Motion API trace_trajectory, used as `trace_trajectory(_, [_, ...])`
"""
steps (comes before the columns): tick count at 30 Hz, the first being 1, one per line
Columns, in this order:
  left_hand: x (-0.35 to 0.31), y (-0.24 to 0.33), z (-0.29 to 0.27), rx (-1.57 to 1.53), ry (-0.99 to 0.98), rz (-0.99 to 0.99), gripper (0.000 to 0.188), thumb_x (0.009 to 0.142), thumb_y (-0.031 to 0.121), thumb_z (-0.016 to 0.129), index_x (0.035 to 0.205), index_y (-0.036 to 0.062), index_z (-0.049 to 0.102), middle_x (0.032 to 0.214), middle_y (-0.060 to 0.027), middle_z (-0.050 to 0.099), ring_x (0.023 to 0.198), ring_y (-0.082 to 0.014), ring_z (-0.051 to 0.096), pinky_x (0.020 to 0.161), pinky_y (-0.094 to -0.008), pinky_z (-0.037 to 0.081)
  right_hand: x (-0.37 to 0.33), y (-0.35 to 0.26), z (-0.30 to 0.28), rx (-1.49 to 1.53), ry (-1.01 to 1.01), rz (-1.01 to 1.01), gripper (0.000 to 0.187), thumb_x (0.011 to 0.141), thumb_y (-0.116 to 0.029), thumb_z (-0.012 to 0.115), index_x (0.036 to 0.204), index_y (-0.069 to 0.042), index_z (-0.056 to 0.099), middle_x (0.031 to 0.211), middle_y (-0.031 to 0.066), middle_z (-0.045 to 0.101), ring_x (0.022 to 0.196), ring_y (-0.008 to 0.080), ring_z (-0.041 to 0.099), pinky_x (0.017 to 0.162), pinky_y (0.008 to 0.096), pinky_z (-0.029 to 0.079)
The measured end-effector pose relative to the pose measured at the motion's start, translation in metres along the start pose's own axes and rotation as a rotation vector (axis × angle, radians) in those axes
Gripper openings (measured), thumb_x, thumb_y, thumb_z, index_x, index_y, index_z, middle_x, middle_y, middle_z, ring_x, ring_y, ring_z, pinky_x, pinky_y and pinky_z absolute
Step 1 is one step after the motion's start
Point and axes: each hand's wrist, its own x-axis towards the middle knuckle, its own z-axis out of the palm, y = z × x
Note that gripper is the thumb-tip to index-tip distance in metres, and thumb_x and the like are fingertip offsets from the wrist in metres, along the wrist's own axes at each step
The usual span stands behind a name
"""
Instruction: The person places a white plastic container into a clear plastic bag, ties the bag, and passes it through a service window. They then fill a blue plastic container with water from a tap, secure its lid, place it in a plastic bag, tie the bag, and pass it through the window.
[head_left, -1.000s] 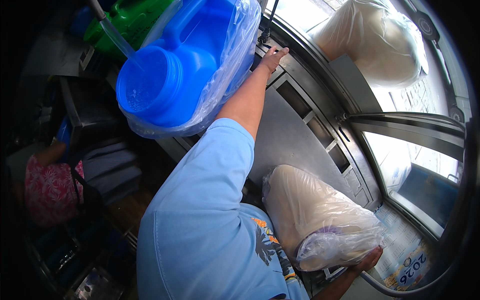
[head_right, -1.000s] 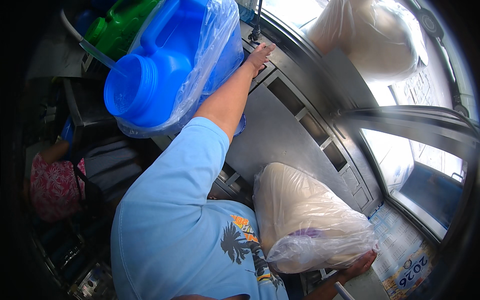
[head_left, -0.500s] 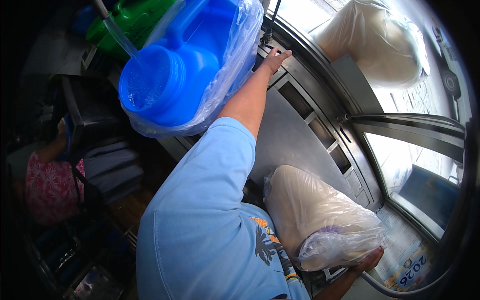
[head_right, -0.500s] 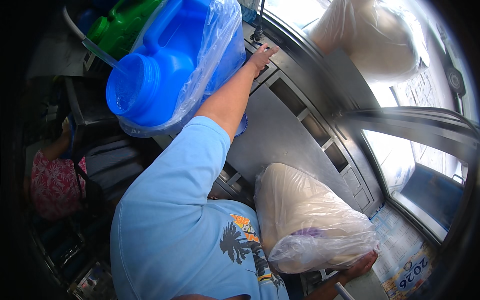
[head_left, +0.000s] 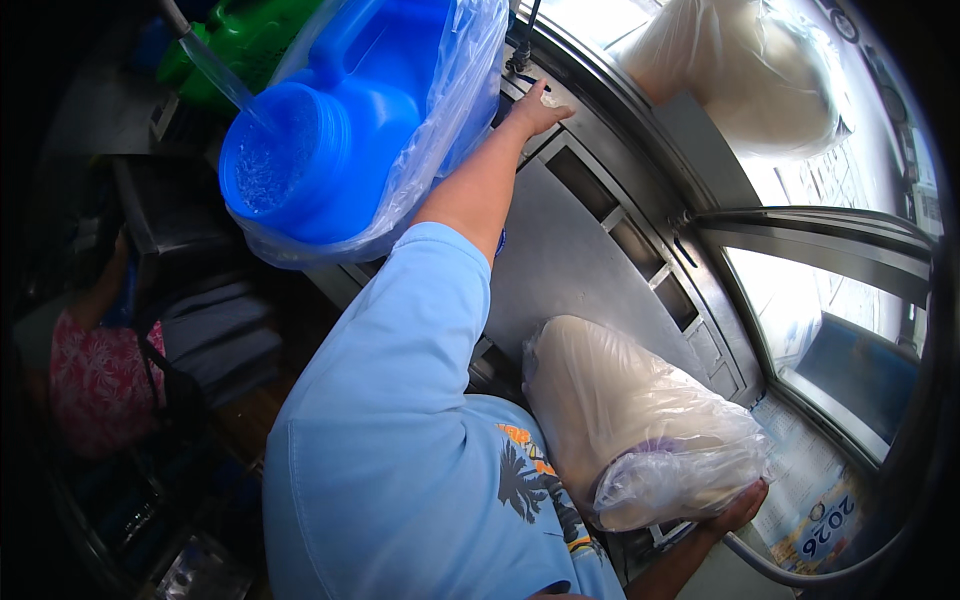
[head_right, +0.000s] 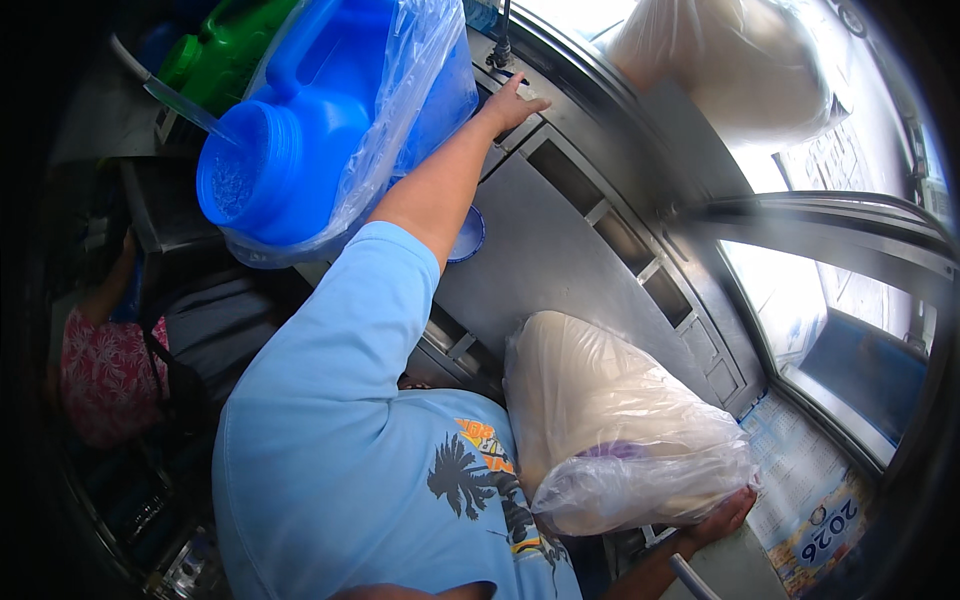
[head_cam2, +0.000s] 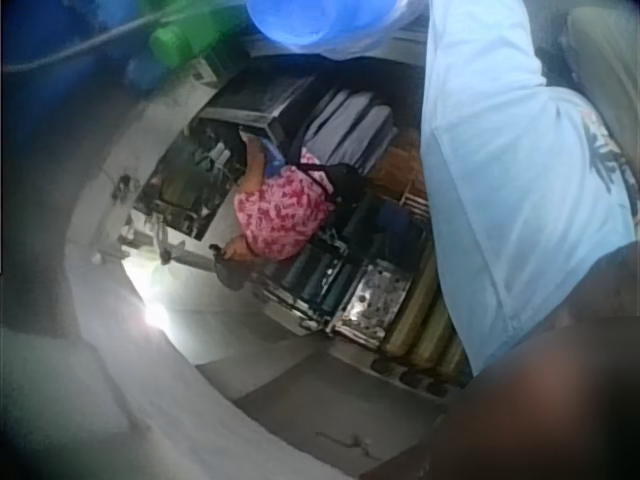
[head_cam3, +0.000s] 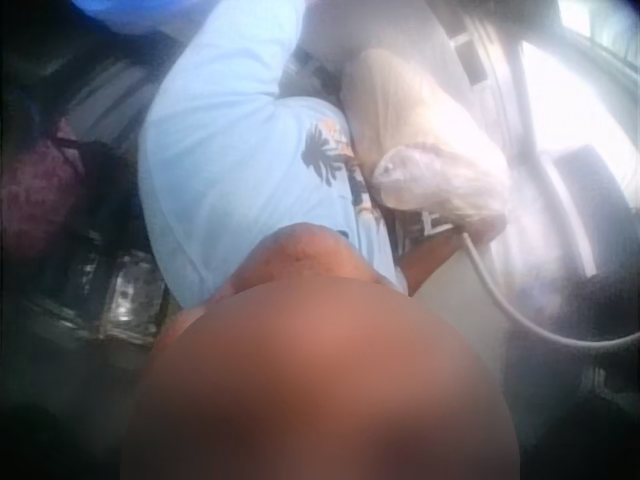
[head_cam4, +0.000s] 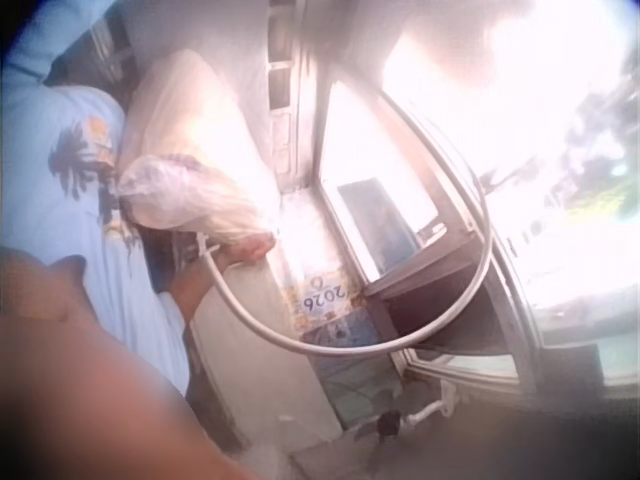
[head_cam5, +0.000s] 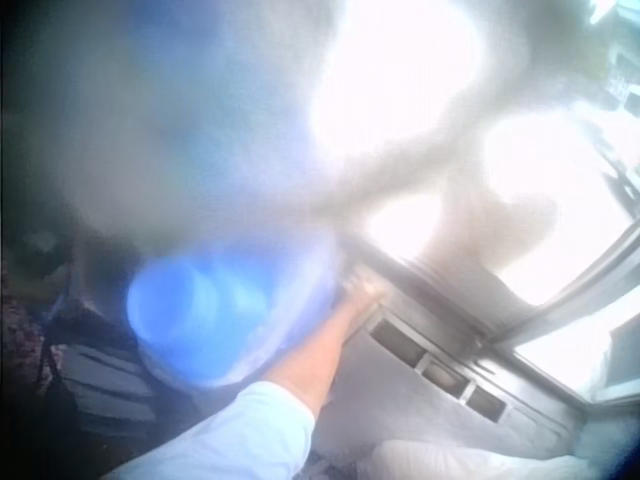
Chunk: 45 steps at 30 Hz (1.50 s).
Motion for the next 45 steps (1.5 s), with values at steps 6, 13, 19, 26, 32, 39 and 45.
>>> trace_trajectory(6, [-0.016,0.013,-0.012,0.304,-0.043,-0.034,0.110,0.075,0.062,0.073,0.159,0.0133,0.021,0.147,-0.0218,0.050,0.133,-0.0374,0.051,0.111,-0.0413,0.041,-0.001,-0.002,0.006,-0.023,0.022,-0.031,0.044,0.101,-0.032,0.053,0.130,0.001,0.053,0.128,0.0160,0.056,0.117,0.0277,0.054,0.103,0.0416,0.043])
trace_trajectory(13, [-0.026,0.021,-0.012,0.368,-0.050,-0.021,0.106,0.078,0.062,0.069,0.160,0.0158,0.020,0.150,-0.0196,0.047,0.135,-0.0361,0.050,0.111,-0.0427,0.041,-0.004,-0.006,0.011,-0.025,0.053,-0.031,0.046,0.100,-0.033,0.054,0.132,0.001,0.053,0.131,0.0173,0.055,0.119,0.0288,0.054,0.104,0.0420,0.043])
trace_trajectory(19, [-0.027,0.021,-0.013,0.398,-0.068,-0.034,0.105,0.078,0.062,0.069,0.160,0.0168,0.020,0.150,-0.0192,0.047,0.134,-0.0359,0.051,0.110,-0.0442,0.041,-0.004,-0.006,0.011,-0.043,0.058,-0.012,0.045,0.101,-0.032,0.054,0.130,0.001,0.053,0.129,0.0175,0.056,0.118,0.0290,0.054,0.104,0.0418,0.043])
trace_trajectory(26, [-0.029,0.025,-0.014,0.382,-0.080,-0.057,0.107,0.076,0.061,0.070,0.160,0.0174,0.020,0.148,-0.0198,0.049,0.133,-0.0361,0.052,0.110,-0.0451,0.041,-0.007,-0.010,0.011,-0.089,0.030,-0.021,0.044,0.100,-0.035,0.055,0.126,0.001,0.055,0.125,0.0161,0.058,0.112,0.0274,0.057,0.100,0.0404,0.045])
trace_trajectory(32, [-0.032,0.031,-0.013,0.382,-0.072,-0.079,0.107,0.077,0.060,0.071,0.160,0.0177,0.019,0.147,-0.0199,0.050,0.133,-0.0361,0.052,0.109,-0.0445,0.041,-0.003,0.001,0.002,-0.097,-0.023,-0.096,0.036,0.101,-0.034,0.055,0.115,-0.001,0.057,0.113,0.0125,0.060,0.104,0.0230,0.056,0.094,0.0376,0.046])
trace_trajectory(39, [-0.032,0.028,-0.016,0.420,-0.095,-0.055,0.106,0.078,0.059,0.070,0.160,0.0183,0.017,0.147,-0.0201,0.051,0.132,-0.0363,0.053,0.108,-0.0474,0.041,0.010,0.015,-0.009,-0.054,0.007,-0.053,0.042,0.100,-0.032,0.057,0.126,0.000,0.056,0.122,0.0142,0.060,0.112,0.0248,0.057,0.099,0.0393,0.045])
trace_trajectory(45, [-0.032,0.023,-0.010,0.469,-0.064,-0.034,0.108,0.078,0.059,0.070,0.161,0.0180,0.014,0.143,-0.0199,0.054,0.130,-0.0373,0.055,0.108,-0.0512,0.041,0.002,0.007,0.000,-0.037,0.018,-0.051,0.045,0.100,-0.033,0.056,0.130,0.001,0.054,0.125,0.0160,0.060,0.114,0.0268,0.057,0.100,0.0405,0.046])
